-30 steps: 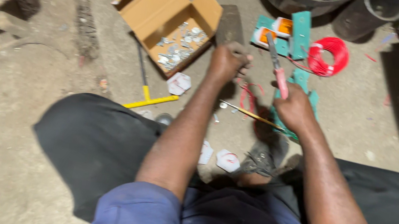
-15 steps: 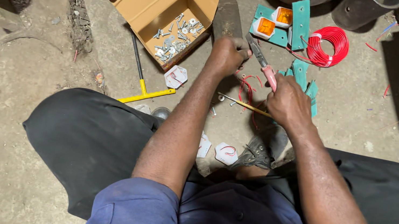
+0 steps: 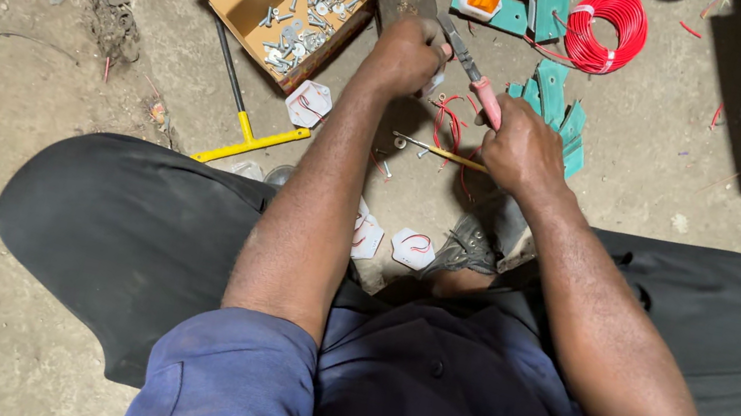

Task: The person assembles small electrical components by attaching orange indicator lights to green metal plates. They use a screwdriver to tighten screws and pliers to cut and strip red wires, then connect the wires to the components.

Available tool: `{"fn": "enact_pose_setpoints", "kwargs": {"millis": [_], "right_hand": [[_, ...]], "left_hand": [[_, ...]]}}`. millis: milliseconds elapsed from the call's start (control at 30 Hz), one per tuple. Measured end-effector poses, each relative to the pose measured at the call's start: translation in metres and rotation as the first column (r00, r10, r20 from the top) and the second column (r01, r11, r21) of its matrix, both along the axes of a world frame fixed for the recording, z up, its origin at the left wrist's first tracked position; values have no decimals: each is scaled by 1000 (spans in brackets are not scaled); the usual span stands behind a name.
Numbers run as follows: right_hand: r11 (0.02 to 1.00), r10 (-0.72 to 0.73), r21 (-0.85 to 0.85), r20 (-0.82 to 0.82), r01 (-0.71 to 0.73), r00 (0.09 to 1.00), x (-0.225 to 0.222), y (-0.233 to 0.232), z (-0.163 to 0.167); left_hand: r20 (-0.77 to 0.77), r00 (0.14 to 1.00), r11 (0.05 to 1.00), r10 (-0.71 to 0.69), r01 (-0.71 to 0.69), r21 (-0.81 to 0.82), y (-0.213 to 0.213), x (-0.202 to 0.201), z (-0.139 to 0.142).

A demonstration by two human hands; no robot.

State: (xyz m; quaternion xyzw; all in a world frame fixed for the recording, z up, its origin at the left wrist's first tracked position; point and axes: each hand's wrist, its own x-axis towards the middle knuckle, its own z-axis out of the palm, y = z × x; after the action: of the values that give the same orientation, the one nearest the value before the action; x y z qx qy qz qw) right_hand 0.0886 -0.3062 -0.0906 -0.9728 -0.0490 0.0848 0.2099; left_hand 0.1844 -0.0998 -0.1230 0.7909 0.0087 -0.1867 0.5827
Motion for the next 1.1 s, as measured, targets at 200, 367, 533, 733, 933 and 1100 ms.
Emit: {"fn": "enact_pose_setpoints", "kwargs": {"millis": [200,367,533,733,933,1100], "right_hand": [[623,162,687,-580,374,798,6,-2,-17],[37,562,618,-663,786,495,2,4,-15],[148,383,560,-793,815,474,-2,3,-14],[994,-24,53,-743,94,669,-24,10,-70],[977,174,29,-686,-212,707,-44,17,-93],[996,61,-14,-647,-92,760,-5,4,-84]], "left_hand": [[184,959,976,216,-215,-25,0,-9,0],[-99,942,809,320,-326,-489,3,-14,-12],[-477,872,559,109,-451,-696,44,-13,-12],[-314,929,872,194,-310,-379,52,-8,-14],[-187,982,1000,0,2,10,41,-17,-35],[-405,910,988,90,-132,-77,43,-23,-44]]}}
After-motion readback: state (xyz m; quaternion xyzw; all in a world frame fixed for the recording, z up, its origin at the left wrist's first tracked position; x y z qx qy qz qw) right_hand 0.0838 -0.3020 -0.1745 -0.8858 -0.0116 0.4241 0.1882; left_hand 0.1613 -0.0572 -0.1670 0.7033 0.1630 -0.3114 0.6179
